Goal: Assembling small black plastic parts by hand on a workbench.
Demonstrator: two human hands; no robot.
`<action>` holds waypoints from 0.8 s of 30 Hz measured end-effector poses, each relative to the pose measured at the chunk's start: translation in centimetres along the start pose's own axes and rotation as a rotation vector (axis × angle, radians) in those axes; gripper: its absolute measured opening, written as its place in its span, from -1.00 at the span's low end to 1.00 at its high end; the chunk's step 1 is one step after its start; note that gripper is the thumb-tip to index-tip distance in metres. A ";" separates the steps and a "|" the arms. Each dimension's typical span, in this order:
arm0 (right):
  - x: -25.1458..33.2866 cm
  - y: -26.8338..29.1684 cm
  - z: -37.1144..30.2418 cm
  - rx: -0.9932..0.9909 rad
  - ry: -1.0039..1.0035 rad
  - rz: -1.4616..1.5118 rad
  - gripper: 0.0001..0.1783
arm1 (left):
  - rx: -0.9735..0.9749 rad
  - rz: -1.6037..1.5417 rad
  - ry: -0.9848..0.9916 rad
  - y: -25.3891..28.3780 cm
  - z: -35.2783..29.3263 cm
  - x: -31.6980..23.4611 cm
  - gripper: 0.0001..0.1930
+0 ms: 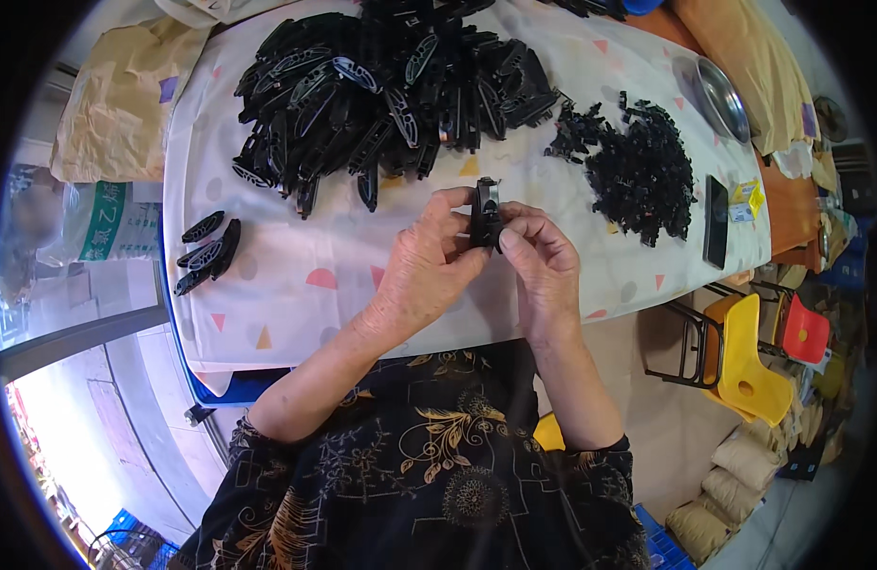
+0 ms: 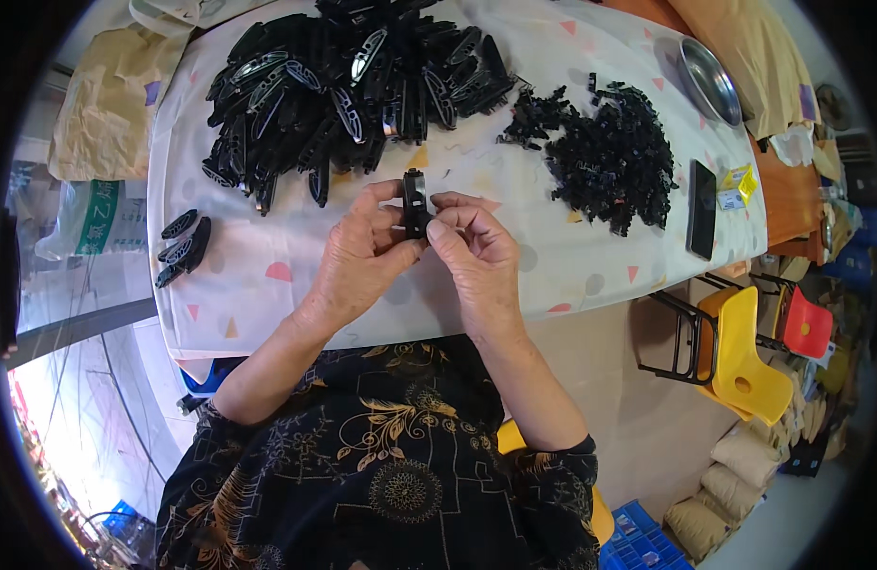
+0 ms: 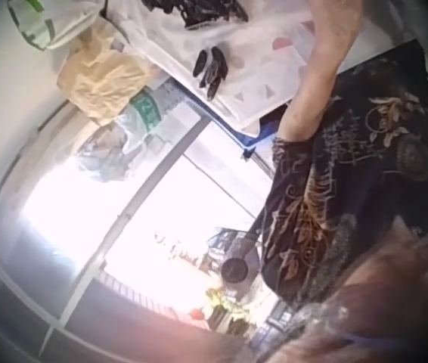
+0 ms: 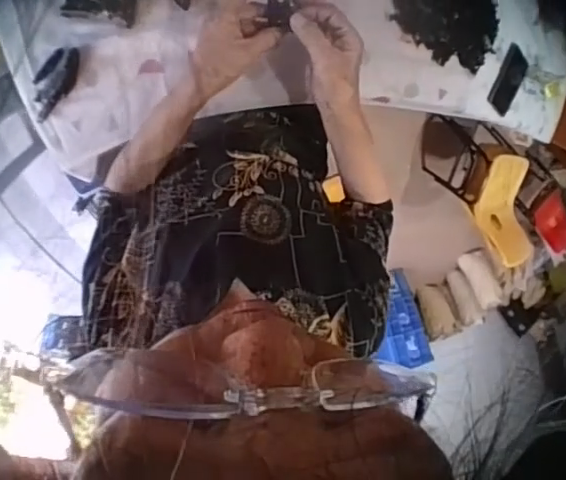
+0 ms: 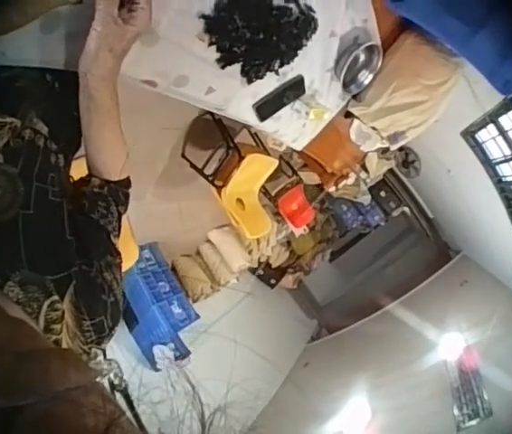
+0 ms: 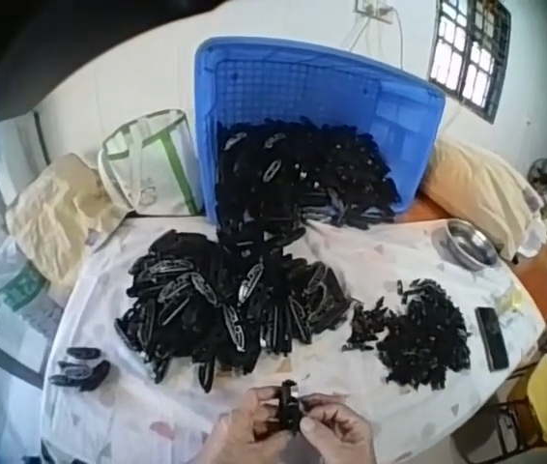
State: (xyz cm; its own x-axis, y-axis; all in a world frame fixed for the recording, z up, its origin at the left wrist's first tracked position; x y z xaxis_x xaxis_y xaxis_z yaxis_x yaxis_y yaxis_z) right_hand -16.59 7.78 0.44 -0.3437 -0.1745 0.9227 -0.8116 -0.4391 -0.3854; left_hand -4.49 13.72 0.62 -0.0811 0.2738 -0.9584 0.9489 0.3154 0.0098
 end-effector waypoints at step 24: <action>-0.7 -2.6 -0.4 0.171 -0.116 -0.147 -0.62 | 0.023 -0.082 -0.141 0.8 -1.9 1.2 -0.39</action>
State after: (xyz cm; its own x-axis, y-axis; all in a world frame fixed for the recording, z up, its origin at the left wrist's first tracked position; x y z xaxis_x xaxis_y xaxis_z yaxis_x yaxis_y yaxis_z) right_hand -14.40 9.45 0.77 -0.1638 -0.1932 0.9674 -0.7537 -0.6082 -0.2491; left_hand -4.41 16.00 0.03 -0.1164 0.1170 -0.9863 0.9479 0.3096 -0.0751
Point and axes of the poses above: each hand's wrist, its own z-axis towards the middle knuckle, its own y-axis out of the back of the hand, x = y × z, the point moved 5 cm from there along z, towards the middle knuckle, and after that the axes turned 9 degrees about y, right-handed, at the moved point
